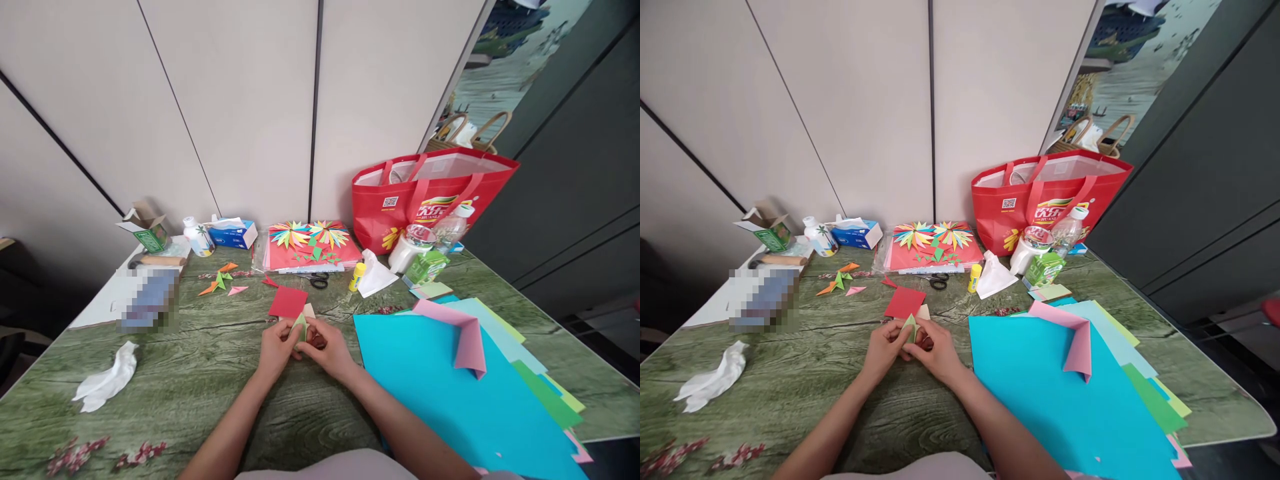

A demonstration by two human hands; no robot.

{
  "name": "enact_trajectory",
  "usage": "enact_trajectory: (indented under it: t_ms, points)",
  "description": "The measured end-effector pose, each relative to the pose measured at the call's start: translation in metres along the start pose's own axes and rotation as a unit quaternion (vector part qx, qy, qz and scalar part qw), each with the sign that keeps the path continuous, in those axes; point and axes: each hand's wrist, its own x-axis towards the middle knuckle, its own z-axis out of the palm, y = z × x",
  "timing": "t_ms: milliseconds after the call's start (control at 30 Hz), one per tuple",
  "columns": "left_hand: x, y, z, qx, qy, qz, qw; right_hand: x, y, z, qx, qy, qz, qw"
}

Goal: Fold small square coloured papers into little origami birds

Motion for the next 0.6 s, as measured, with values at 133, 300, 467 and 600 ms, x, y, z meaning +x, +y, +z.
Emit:
enact_trajectory:
  t_ms: [133, 300, 467, 600]
  points:
    - [0.003, 0.003, -0.006, 0.036, -0.020, 0.014, 0.999, 0.004, -0.003, -0.003, 0.066, -0.010, 0.034, 0.997]
    - [0.002, 0.006, -0.009, 0.067, -0.135, 0.010, 0.989, 0.008, 0.002, -0.007, 0.153, -0.010, 0.082, 0.985]
    - [0.001, 0.010, -0.011, 0.051, -0.162, 0.008, 0.985, 0.009, -0.001, -0.010, 0.211, -0.018, 0.129, 0.969]
    - [0.003, 0.010, -0.012, 0.048, -0.170, -0.006, 0.984, 0.010, -0.001, -0.011, 0.236, -0.005, 0.149, 0.960]
